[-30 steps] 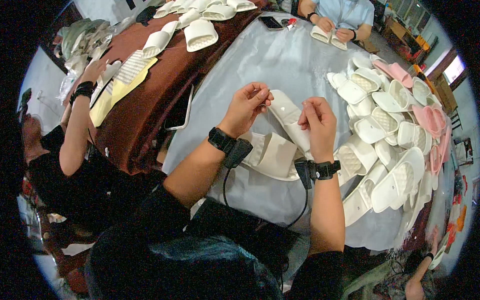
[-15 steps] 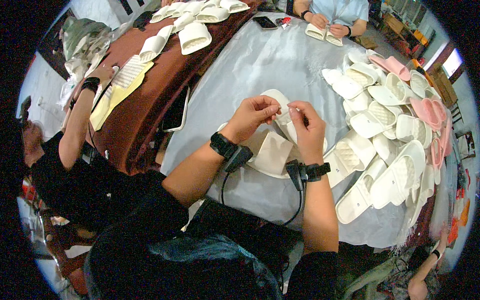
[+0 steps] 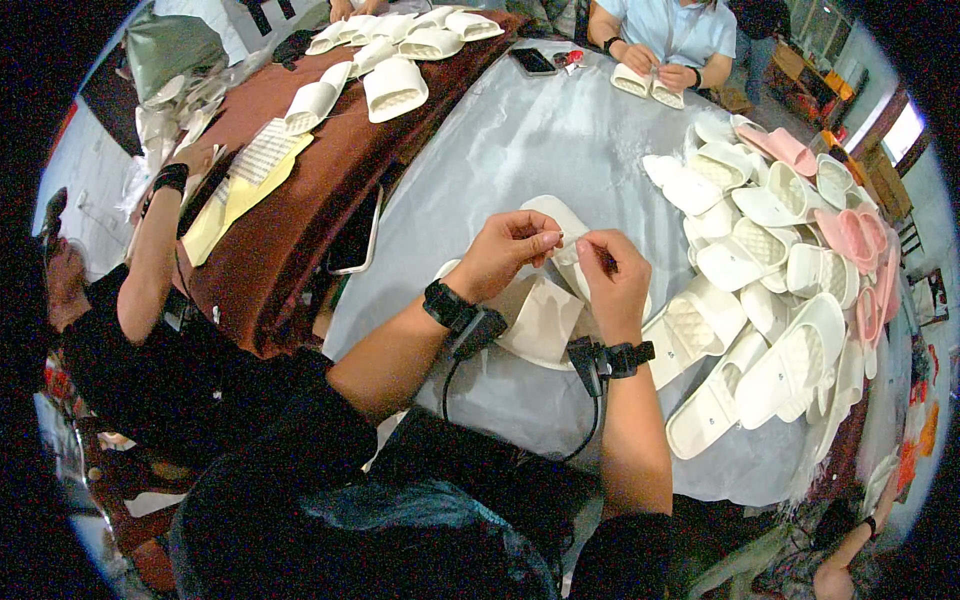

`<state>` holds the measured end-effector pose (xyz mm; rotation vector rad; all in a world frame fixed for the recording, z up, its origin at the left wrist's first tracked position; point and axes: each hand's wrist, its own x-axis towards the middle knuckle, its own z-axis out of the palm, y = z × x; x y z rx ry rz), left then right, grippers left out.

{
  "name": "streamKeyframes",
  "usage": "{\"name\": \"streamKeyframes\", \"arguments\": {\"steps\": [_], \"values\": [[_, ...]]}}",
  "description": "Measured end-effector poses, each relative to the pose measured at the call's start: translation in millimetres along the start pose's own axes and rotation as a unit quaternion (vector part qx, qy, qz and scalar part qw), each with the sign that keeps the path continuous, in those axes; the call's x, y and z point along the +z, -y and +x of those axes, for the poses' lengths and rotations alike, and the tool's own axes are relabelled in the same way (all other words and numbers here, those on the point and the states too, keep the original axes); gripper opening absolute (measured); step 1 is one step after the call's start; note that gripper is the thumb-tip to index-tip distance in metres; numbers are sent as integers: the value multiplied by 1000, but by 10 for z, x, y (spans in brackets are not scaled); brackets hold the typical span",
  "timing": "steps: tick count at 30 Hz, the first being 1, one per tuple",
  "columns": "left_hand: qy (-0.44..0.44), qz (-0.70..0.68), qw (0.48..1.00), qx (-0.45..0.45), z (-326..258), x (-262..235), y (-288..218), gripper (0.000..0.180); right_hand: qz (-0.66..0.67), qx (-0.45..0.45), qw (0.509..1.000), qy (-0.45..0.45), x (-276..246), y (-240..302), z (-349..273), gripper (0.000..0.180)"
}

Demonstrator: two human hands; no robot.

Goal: Assembling or pairing soft slippers at a manufacturing table.

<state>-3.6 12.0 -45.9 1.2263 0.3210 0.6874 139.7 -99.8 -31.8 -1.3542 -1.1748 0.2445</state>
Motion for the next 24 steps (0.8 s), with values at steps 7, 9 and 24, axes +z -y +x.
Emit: {"name": "streamKeyframes", "arguments": {"steps": [7, 9, 24], "values": [[-3, -26, 1000, 3, 6, -33, 17, 18, 40, 10, 999, 5, 11, -37, -3, 7], [-1, -48, 999, -4, 7, -46, 20, 18, 45, 19, 999, 9, 20, -37, -4, 7], [6, -70, 997, -23, -19, -10, 46, 19, 28, 30, 999, 28, 13, 30, -27, 5]]}}
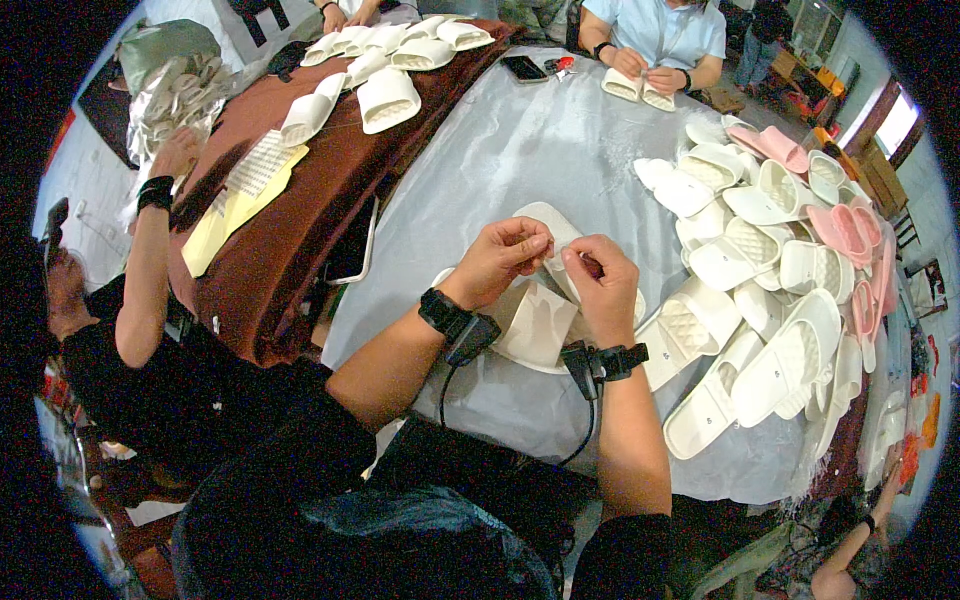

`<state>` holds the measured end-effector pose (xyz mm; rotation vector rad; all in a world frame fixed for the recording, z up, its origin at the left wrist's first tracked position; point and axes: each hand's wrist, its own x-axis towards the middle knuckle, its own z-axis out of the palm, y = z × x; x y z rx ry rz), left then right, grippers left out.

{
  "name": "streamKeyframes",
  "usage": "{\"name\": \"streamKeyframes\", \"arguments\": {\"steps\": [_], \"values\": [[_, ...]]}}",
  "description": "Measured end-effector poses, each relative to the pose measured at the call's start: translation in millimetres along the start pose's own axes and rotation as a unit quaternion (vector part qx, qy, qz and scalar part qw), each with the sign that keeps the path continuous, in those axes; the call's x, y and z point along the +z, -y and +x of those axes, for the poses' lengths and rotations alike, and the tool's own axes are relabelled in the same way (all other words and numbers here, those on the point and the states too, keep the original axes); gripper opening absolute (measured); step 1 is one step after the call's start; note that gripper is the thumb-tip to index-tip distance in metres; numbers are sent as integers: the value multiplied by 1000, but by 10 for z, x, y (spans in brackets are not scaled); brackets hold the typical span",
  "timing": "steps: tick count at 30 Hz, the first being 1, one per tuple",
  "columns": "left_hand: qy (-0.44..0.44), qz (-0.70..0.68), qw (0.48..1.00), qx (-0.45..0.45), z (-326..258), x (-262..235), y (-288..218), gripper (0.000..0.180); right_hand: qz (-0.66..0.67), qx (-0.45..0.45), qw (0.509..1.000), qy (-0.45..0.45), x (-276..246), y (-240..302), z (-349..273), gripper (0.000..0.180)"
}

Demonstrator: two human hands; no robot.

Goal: Assembling or pairing soft slippers at a manufacturing table.

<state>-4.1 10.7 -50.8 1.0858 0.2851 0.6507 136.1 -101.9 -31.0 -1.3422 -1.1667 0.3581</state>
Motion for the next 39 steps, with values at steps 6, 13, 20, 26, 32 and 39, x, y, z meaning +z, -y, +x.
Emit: {"name": "streamKeyframes", "arguments": {"steps": [6, 13, 20, 26, 32, 39], "values": [[22, 10, 1000, 1, 25, -30, 6, 19, 2, -1, 1000, 4, 10, -32, 23, 5], [16, 54, 998, 23, 22, 61, -16, 18, -28, -29, 999, 4, -13, 86, 38, 5], [-13, 112, 993, 18, -67, 52, -59, 17, -49, -8, 998, 25, 5, 108, -17, 5], [-10, 72, 997, 38, -54, 42, -38, 16, -38, -18, 999, 35, 5, 120, -5, 6], [-11, 64, 997, 42, -26, 35, -32, 15, -41, -2, 999, 31, 10, 99, 11, 8], [-12, 78, 996, 36, -26, 29, -7, 11, -52, -5, 998, 44, 14, 127, 12, 8]]}}
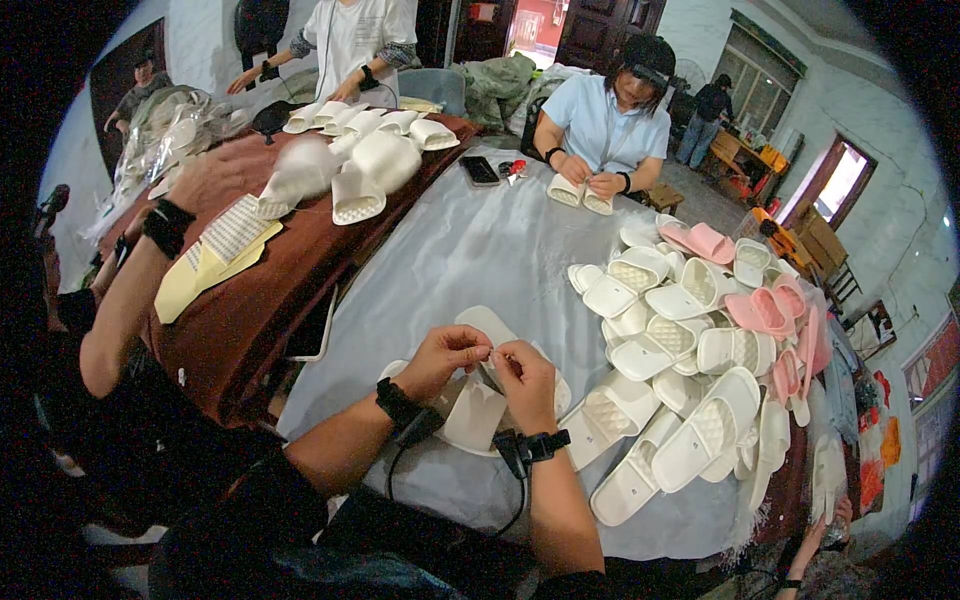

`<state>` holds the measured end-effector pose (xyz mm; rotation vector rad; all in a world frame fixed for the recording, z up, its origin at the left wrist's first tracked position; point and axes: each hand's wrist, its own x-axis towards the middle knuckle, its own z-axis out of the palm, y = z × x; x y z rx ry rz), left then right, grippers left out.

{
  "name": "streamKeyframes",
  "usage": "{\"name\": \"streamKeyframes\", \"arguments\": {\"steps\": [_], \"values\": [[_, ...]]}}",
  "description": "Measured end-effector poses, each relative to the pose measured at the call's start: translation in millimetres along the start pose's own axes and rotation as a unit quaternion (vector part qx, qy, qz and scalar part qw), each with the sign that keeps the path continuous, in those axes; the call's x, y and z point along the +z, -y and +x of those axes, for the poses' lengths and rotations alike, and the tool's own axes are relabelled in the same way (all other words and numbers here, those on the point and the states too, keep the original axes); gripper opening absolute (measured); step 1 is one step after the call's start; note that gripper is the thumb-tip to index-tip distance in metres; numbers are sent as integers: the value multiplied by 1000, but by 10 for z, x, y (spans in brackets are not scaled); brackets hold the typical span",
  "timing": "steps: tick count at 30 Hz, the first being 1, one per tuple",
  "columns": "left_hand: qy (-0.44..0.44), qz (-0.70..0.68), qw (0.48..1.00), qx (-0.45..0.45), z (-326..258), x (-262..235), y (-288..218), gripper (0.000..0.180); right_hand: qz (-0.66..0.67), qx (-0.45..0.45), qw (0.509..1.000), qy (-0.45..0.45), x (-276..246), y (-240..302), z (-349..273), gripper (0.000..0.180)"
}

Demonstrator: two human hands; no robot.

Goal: Assembling or pairing soft slippers at a manufacturing table.

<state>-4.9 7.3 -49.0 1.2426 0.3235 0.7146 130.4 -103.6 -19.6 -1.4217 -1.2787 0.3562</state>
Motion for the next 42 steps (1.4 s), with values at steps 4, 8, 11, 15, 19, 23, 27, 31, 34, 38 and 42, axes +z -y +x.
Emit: {"name": "streamKeyframes", "arguments": {"steps": [4, 8, 11, 15, 19, 23, 27, 31, 34, 38, 42], "values": [[2, -5, 1000, -12, -10, 8, -4, 12, 0, -14, 1000, -3, -8, -11, -4, 8], [14, 3, 1000, -3, -12, -14, 23, 14, -3, -20, 1000, -2, 3, -28, -6, 9], [22, 7, 1000, -7, -7, -22, 41, 14, -2, -18, 1000, -4, 4, -56, -14, 7], [22, -2, 1000, 4, 7, -29, 77, 12, -1, -12, 1000, 10, 6, -42, -15, 7], [31, 0, 1000, 3, 8, -37, 67, 13, 3, -20, 1000, 5, 24, -71, -11, 9], [31, -11, 999, 5, -9, 26, 0, 14, 19, -15, 1000, -16, 37, -69, 2, 10], [31, -42, 999, 11, 4, 7, 11, 14, -9, -2, 1000, -16, 14, -3, -2, 9], [27, -24, 999, 8, 14, -10, 30, 13, -16, -14, 999, -27, 15, -51, 5, 10], [32, -28, 999, 6, 21, -15, 36, 12, -23, -22, 999, -23, 25, -59, 12, 10], [29, -16, 999, 6, 20, 3, 23, 12, -14, -16, 1000, -12, 31, -114, 8, 9], [33, -5, 999, 4, 24, -14, 45, 14, -18, -22, 1000, -6, 23, -103, 6, 8]]}}
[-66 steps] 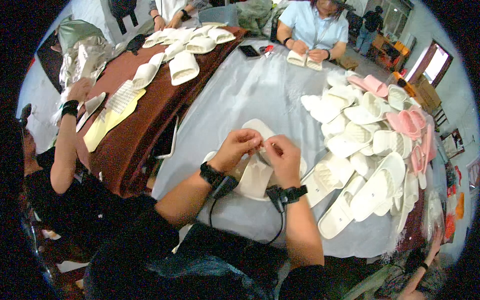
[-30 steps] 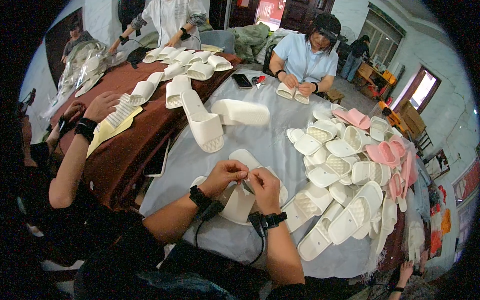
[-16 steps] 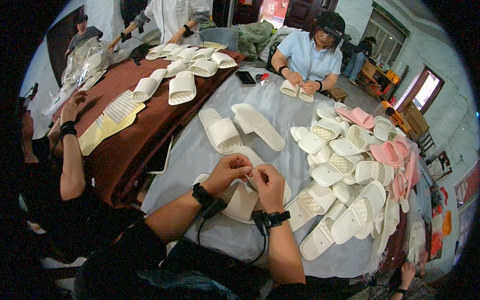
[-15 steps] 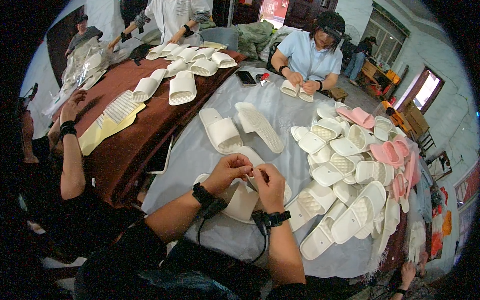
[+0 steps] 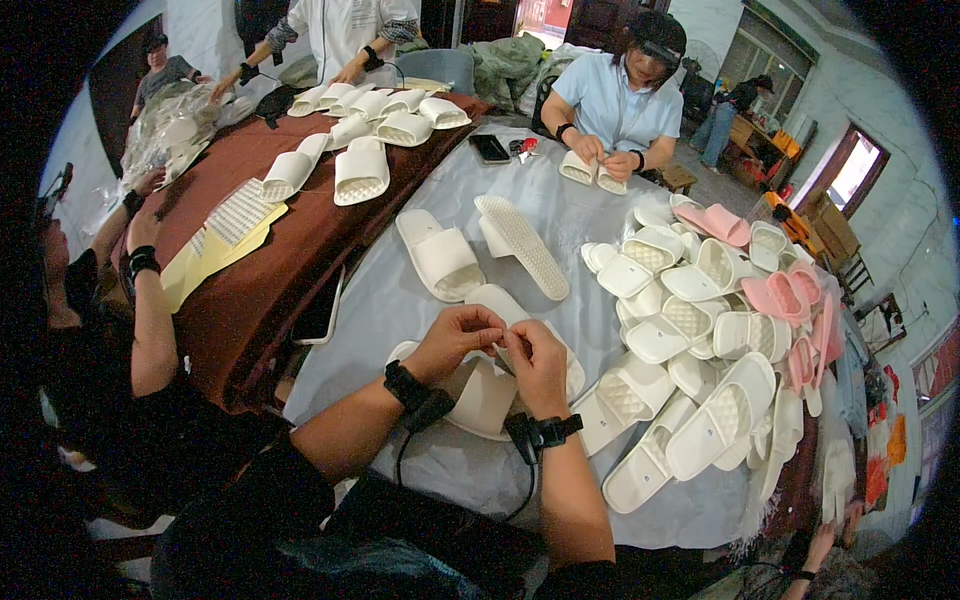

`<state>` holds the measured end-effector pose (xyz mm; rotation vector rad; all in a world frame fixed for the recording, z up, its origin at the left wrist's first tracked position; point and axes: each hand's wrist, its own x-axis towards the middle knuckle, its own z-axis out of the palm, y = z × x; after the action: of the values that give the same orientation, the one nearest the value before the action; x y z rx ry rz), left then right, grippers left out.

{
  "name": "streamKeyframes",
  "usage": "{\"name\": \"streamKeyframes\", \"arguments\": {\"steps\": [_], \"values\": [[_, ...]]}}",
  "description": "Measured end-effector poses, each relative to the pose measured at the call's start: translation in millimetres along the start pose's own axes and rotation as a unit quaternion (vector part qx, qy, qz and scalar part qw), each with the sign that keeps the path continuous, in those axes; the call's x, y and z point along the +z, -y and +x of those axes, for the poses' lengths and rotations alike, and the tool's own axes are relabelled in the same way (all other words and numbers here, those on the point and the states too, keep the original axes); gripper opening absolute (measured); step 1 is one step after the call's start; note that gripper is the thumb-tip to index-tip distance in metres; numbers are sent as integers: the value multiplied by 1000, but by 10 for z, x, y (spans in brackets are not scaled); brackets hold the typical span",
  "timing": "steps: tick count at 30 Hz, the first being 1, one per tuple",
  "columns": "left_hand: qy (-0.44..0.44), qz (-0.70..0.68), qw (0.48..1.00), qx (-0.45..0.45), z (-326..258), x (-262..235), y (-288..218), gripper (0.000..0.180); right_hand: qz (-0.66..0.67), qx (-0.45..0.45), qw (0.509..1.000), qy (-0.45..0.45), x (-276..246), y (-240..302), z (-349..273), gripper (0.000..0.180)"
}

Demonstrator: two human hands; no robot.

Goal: Assembling or pairing soft slippers at a manufacturing table.

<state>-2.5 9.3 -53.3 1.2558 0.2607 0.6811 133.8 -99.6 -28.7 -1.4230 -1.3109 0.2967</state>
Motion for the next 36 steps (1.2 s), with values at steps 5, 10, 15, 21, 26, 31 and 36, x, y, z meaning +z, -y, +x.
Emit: {"name": "streamKeyframes", "arguments": {"steps": [5, 10, 15, 21, 26, 31, 36], "values": [[-11, 9, 1000, 4, -11, -1, -6, 14, 5, 15, 1000, 17, -15, 22, -2, 7], [-73, 38, 996, 41, 15, -60, 49, 14, 2, 5, 1000, 13, -44, 112, 28, 13], [-170, 16, 984, 42, 66, -44, 25, 11, -119, -30, 989, 85, -261, 398, 65, 36], [-214, -20, 975, 59, 80, -166, 22, 11, -327, -127, 885, 306, -208, 648, 74, 50], [-243, -28, 967, 66, 103, -187, -27, 11, -395, -108, 820, 399, -167, 704, 163, 45], [-219, -18, 974, 53, 125, -169, -15, 11, -369, -26, 824, 430, -222, 648, 149, 44], [-163, 50, 984, 57, 97, -202, 2, 13, -371, -57, 826, 421, -217, 703, 27, 39]]}}
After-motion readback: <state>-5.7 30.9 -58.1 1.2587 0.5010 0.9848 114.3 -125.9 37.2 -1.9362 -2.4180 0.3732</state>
